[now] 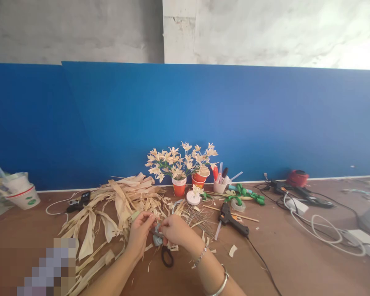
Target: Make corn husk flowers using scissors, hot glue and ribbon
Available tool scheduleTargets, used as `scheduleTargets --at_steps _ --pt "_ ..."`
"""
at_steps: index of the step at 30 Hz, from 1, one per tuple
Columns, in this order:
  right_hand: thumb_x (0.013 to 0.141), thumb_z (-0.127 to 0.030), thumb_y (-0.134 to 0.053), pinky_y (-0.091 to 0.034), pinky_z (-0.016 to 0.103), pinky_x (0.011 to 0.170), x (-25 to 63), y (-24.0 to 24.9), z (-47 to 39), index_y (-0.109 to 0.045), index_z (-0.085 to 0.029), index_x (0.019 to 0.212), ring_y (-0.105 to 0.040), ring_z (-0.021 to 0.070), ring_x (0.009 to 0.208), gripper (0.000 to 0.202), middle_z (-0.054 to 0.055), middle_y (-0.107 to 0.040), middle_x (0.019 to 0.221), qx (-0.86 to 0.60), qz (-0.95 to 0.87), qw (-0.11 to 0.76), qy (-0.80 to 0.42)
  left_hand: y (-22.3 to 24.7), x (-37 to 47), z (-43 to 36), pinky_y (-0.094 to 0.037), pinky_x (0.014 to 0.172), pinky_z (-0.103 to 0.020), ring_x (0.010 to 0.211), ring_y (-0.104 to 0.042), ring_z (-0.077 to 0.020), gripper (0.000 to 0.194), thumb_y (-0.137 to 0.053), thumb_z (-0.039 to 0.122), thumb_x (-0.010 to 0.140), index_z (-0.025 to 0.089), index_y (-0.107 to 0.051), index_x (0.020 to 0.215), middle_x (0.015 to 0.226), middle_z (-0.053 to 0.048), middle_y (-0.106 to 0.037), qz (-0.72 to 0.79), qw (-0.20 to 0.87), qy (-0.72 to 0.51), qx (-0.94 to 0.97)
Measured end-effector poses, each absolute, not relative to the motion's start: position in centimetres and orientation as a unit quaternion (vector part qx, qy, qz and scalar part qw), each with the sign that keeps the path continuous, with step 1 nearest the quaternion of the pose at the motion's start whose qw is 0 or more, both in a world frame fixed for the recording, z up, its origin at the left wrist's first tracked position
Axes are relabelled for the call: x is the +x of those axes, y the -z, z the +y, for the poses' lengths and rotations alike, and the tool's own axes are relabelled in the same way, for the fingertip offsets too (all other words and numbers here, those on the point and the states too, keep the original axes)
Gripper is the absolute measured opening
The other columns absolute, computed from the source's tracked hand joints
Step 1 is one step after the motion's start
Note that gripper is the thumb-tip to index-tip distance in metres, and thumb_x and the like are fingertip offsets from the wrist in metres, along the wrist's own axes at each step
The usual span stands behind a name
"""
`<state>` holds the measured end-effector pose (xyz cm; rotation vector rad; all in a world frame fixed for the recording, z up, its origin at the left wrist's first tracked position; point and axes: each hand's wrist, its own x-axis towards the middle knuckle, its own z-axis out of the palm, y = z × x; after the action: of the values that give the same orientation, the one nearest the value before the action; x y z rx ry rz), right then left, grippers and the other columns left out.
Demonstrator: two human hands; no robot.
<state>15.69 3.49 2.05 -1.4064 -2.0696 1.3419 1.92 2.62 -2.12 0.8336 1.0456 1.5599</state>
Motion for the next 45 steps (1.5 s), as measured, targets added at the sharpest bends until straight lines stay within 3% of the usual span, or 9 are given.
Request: scheduleTargets --at_steps 8,19,45 --pt "0.070 -0.020 -0.043 -0.029 0.015 0.034 15.65 -2.32 3.49 -0.048 -0.016 0.053 -0.041 0.0064 0.033 0.018 -0.004 -0.049 0.041 -0.505 -0.712 0.146 -0.465 2.03 1.97 2.61 -0.043 0.056 -0.024 0.058 -0.057 -0.0140 0.021 -0.070 0.031 0.060 0.015 -0.058 0.065 0.063 -0.003 -0.066 0.438 0.507 -0.653 0.354" --pt "0.066 -0.016 -0.043 -0.029 0.014 0.035 15.99 -2.00 3.84 -0.065 -0.013 0.067 -0.039 0.0061 0.034 0.022 -0.005 -0.045 0.038 -0.512 -0.731 0.145 -0.428 1.91 1.97 2.54 -0.044 0.057 -0.025 0.059 -0.059 -0.0149 0.022 -0.070 0.033 0.059 0.016 -0.057 0.065 0.064 -0.003 -0.067 0.446 0.503 -0.649 0.356" --pt "0.070 -0.021 -0.044 -0.031 0.015 0.038 15.83 -1.97 3.69 -0.061 -0.014 0.062 -0.040 0.0060 0.035 0.020 -0.004 -0.049 0.041 -0.499 -0.733 0.160 -0.435 2.33 1.91 2.75 -0.045 0.058 -0.026 0.062 -0.061 -0.0173 0.024 -0.071 0.035 0.059 0.015 -0.059 0.064 0.063 -0.004 -0.066 0.447 0.496 -0.653 0.357"
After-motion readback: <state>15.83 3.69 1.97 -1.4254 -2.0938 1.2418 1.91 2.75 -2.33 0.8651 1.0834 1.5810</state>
